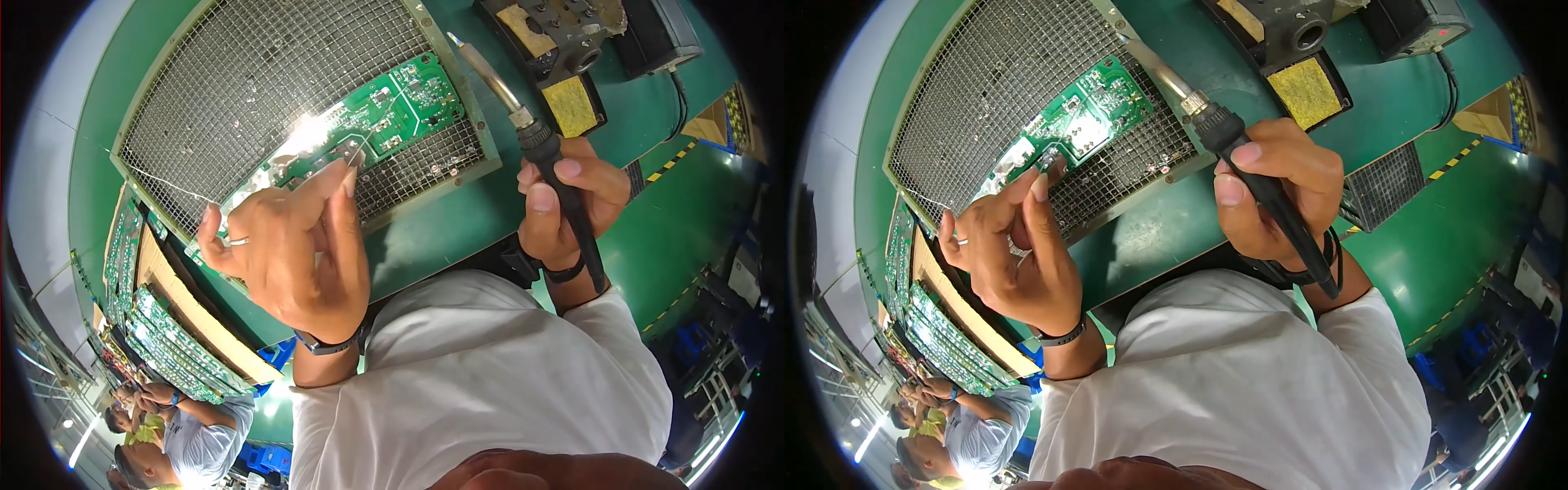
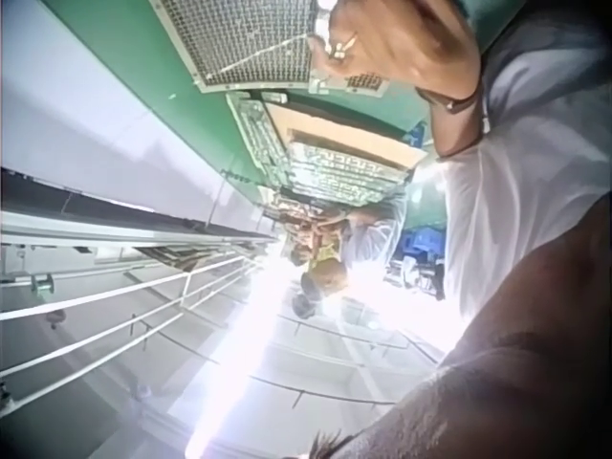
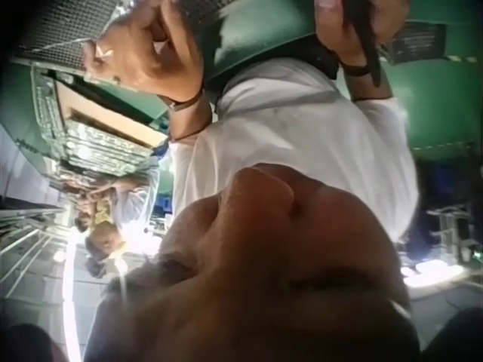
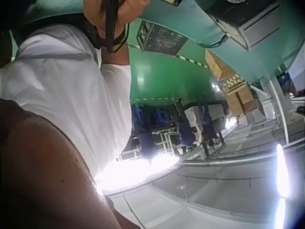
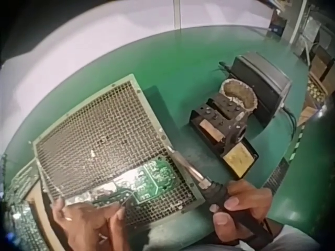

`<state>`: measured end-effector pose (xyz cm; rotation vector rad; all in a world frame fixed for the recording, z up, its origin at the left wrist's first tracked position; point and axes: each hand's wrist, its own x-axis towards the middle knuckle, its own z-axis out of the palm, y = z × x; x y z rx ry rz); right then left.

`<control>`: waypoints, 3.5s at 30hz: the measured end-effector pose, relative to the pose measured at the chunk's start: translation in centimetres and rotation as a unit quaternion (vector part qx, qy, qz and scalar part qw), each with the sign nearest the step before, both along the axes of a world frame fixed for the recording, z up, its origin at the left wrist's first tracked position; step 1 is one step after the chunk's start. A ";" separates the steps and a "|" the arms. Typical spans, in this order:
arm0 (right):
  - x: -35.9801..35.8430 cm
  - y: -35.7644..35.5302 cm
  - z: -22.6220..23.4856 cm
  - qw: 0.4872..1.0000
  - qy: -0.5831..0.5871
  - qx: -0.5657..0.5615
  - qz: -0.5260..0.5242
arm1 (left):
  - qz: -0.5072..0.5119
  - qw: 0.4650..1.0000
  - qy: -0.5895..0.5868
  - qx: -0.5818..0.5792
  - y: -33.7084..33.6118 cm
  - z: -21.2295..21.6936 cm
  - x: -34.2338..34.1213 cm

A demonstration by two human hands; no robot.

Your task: The person picks up a circuit board, flips it over onto a metal grate, and applies solder to various points using a soldering iron and wire. After setting the board aside on a cardboard sheet, they move the cardboard to reach more circuit boards underneath and repeat the process.

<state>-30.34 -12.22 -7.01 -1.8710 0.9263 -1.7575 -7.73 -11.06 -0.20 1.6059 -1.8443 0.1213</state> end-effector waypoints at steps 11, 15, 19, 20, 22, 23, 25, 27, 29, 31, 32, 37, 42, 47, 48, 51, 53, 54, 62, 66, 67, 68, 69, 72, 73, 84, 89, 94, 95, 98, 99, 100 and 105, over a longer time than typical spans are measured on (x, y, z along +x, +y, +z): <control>-0.4 0.5 -0.1 0.997 -0.030 0.043 0.051 | 0.033 0.999 0.039 0.017 1.5 -0.1 1.6; -0.2 0.6 0.3 0.998 0.012 0.059 0.023 | 0.028 0.998 0.050 0.013 1.6 -0.4 1.9; -0.4 0.4 -0.2 0.998 -0.008 0.047 0.047 | 0.021 0.998 0.057 0.006 1.4 -0.5 2.0; -0.4 0.4 -0.4 0.996 -0.030 0.041 0.067 | 0.017 0.998 0.058 0.007 1.3 -0.6 2.0; -0.1 0.4 -0.4 0.996 -0.033 0.046 0.065 | 0.009 0.998 0.061 0.011 1.3 -0.8 1.9; 0.0 0.4 -0.3 0.996 -0.038 0.051 0.062 | 0.008 0.998 0.061 0.012 1.2 -0.7 2.0; 0.2 0.4 -0.3 0.996 -0.042 0.057 0.059 | 0.007 0.999 0.049 0.011 1.1 -0.5 2.0; 0.0 0.4 -0.4 0.997 -0.029 0.049 0.052 | 0.008 0.999 0.043 0.009 1.1 -0.5 1.8; -0.1 0.4 -0.4 0.998 -0.024 0.044 0.049 | -0.006 0.999 0.037 0.020 1.1 -0.6 1.7; -0.2 0.5 -0.4 0.998 -0.016 0.044 0.042 | -0.014 0.999 0.033 0.025 1.0 -0.6 1.7; -0.2 0.5 -0.4 0.998 -0.013 0.044 0.039 | -0.012 1.000 0.018 0.016 1.0 -0.6 1.6; -0.2 0.5 -0.3 0.998 -0.019 0.043 0.049 | 0.003 1.000 0.000 0.004 1.1 -0.3 1.3; 0.0 0.7 -0.4 0.997 -0.041 0.050 0.035 | 0.020 1.000 0.000 0.005 1.1 -0.7 1.6; 0.1 0.7 0.2 0.999 0.016 0.052 0.003 | 0.042 0.999 0.022 0.010 1.8 -0.2 2.3; 0.1 0.7 0.4 0.998 0.040 0.051 -0.007 | 0.046 0.999 0.029 0.009 2.1 -0.4 2.5; 0.1 1.1 1.0 0.997 0.022 0.075 -0.022 | 0.052 0.998 0.041 0.006 2.5 -0.4 3.2; 0.2 1.2 1.4 0.996 0.014 0.086 -0.029 | 0.058 0.997 0.028 0.030 2.8 -0.2 3.4; 0.3 1.2 1.5 0.997 0.025 0.079 -0.012 | 0.061 0.997 0.023 0.043 2.9 -0.1 3.5; 1.6 1.2 1.1 0.996 0.049 0.068 0.011 | 0.016 0.999 0.023 0.036 2.7 -0.3 3.5; 1.5 1.0 0.5 0.998 0.055 0.042 -0.003 | 0.024 1.000 0.003 0.001 2.3 0.0 3.5; 1.2 0.9 0.3 0.998 0.063 0.017 0.000 | 0.024 1.000 0.003 0.002 2.4 0.0 3.6; 1.1 0.9 0.2 0.998 0.070 -0.007 0.002 | 0.029 1.000 0.000 0.009 2.4 0.0 3.8; 1.2 0.8 0.2 0.997 0.071 -0.006 0.002 | 0.035 0.999 -0.004 0.016 2.5 0.1 3.9; 1.4 0.7 0.2 0.997 0.070 0.003 0.014 | 0.041 0.999 0.000 0.005 2.5 -0.4 4.1; 1.4 0.6 0.2 0.997 0.070 0.003 0.014 | 0.043 0.999 0.008 -0.014 2.6 -0.6 4.1; 1.4 0.7 -0.2 0.998 -0.012 0.023 0.050 | 0.037 0.998 0.055 -0.008 2.8 -0.7 4.3; 1.6 1.1 0.5 0.997 -0.042 0.049 0.049 | 0.049 0.996 0.071 0.024 3.0 -0.3 4.3; 1.0 0.9 2.8 0.986 -0.119 0.114 -0.032 | 0.042 0.995 0.085 0.034 2.9 -0.1 4.4; 0.8 0.3 2.9 0.982 -0.145 0.119 -0.022 | 0.041 0.995 0.086 0.032 2.8 -0.2 4.4; 1.2 -0.4 3.6 0.973 -0.188 0.137 -0.002 | 0.030 0.995 0.089 0.017 2.7 -1.0 4.3; 1.6 -0.5 3.8 0.967 -0.206 0.151 0.008 | 0.030 0.995 0.090 0.017 2.7 -1.2 4.3; 1.7 -0.6 3.8 0.960 -0.225 0.165 0.018 | 0.030 0.995 0.096 0.011 2.7 -1.3 4.3; 1.9 -1.3 2.4 0.976 -0.181 0.112 0.043 | 0.010 0.995 0.101 -0.001 2.5 -1.4 4.5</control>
